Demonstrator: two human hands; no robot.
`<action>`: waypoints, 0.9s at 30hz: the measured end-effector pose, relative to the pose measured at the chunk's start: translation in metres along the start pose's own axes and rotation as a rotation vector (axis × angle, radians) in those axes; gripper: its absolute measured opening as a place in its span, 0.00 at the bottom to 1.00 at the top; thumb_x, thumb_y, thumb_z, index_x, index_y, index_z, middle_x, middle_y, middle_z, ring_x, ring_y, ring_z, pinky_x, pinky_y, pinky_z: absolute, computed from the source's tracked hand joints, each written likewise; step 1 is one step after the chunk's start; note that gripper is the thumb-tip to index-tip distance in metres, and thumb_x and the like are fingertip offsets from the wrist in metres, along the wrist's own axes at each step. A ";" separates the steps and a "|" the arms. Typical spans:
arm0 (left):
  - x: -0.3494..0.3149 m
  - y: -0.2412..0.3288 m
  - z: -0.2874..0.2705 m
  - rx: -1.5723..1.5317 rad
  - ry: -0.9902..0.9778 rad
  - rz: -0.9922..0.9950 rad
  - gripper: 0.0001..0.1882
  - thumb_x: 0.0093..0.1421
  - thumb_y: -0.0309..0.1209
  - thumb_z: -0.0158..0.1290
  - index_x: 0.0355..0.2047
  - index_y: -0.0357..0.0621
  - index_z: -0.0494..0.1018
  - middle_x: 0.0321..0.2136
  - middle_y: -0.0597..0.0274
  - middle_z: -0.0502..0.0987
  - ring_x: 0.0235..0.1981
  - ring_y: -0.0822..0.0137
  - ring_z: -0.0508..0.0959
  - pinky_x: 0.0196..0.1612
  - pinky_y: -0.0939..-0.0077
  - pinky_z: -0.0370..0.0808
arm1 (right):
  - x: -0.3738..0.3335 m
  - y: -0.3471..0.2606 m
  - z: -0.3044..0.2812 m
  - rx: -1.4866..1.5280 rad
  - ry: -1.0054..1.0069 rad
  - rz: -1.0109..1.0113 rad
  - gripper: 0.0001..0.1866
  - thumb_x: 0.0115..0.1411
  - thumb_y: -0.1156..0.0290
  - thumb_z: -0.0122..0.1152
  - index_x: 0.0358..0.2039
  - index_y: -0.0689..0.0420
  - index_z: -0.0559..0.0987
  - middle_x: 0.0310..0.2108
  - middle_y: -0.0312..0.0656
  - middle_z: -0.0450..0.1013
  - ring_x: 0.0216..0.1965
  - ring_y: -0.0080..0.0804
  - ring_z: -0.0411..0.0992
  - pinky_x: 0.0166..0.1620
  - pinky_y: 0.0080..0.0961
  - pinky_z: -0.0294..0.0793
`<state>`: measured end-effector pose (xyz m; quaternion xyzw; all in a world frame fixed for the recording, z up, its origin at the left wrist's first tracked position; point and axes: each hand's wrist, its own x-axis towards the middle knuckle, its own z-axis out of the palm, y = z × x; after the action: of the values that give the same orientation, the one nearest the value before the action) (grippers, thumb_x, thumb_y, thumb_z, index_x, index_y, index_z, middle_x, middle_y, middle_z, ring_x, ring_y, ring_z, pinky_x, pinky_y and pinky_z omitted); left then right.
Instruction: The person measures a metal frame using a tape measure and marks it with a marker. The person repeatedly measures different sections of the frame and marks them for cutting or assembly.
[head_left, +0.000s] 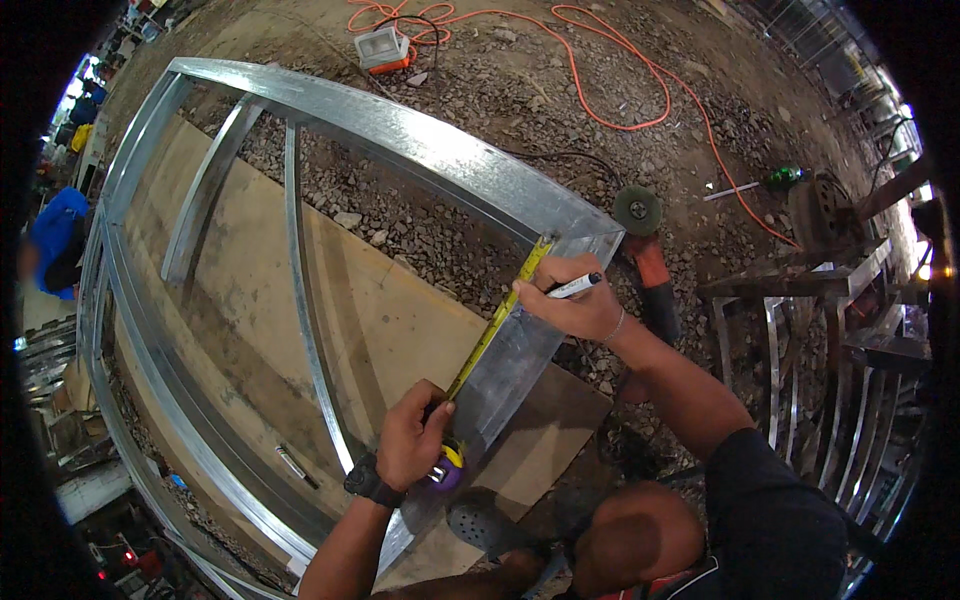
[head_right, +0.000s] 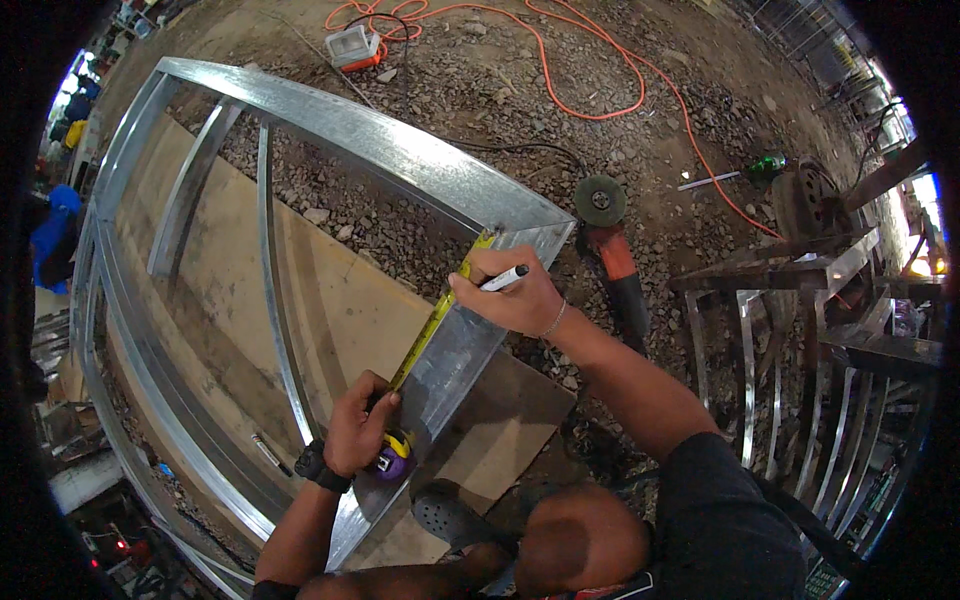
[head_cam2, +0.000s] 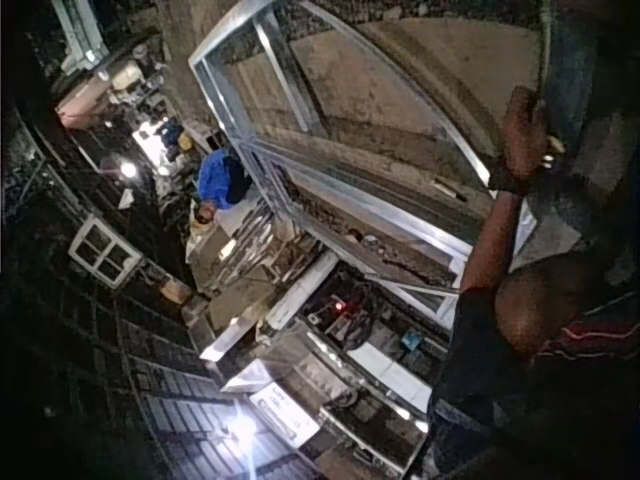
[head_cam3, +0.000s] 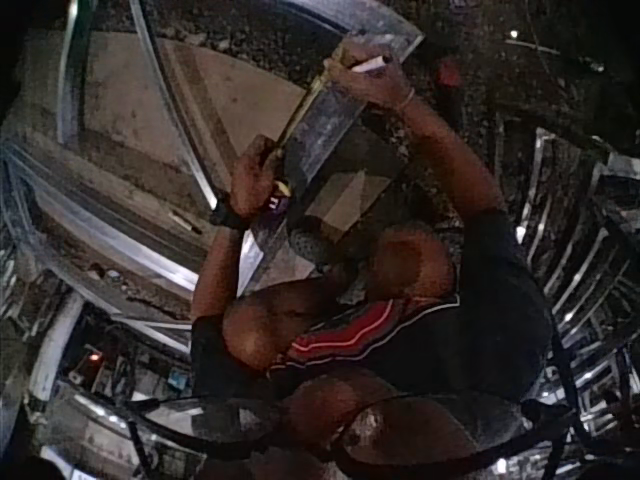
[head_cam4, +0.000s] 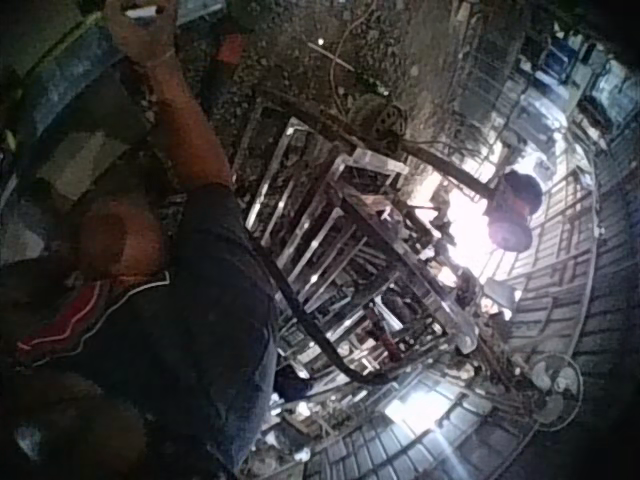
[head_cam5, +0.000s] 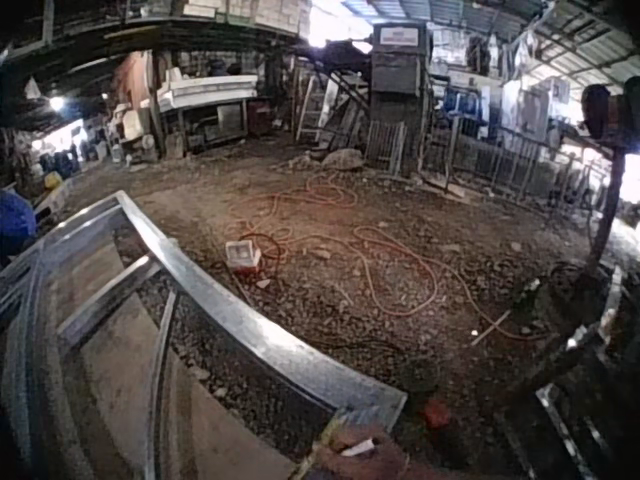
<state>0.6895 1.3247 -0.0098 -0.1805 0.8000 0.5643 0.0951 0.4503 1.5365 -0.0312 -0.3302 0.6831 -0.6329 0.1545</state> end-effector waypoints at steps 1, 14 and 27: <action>0.000 0.000 0.000 0.004 0.008 0.009 0.06 0.72 0.26 0.58 0.38 0.38 0.73 0.26 0.59 0.73 0.27 0.68 0.71 0.34 0.69 0.71 | 0.000 0.001 -0.001 -0.016 -0.016 0.012 0.19 0.64 0.76 0.72 0.20 0.63 0.71 0.18 0.38 0.65 0.22 0.19 0.63 0.28 0.30 0.62; 0.006 -0.012 0.001 -0.044 -0.002 0.017 0.06 0.71 0.26 0.58 0.38 0.37 0.73 0.27 0.55 0.72 0.29 0.67 0.71 0.35 0.68 0.72 | 0.004 0.008 -0.004 -0.005 -0.041 0.025 0.18 0.65 0.76 0.71 0.21 0.63 0.72 0.19 0.37 0.67 0.25 0.17 0.64 0.29 0.30 0.62; 0.006 -0.006 0.000 0.031 0.027 0.049 0.07 0.71 0.27 0.58 0.39 0.37 0.72 0.28 0.50 0.73 0.29 0.58 0.73 0.37 0.64 0.73 | -0.005 -0.001 0.001 0.010 0.037 0.214 0.22 0.64 0.73 0.74 0.20 0.58 0.68 0.19 0.32 0.64 0.23 0.18 0.60 0.26 0.29 0.61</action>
<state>0.6863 1.3217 -0.0172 -0.1670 0.8140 0.5515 0.0736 0.4545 1.5392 -0.0313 -0.2426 0.7141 -0.6221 0.2101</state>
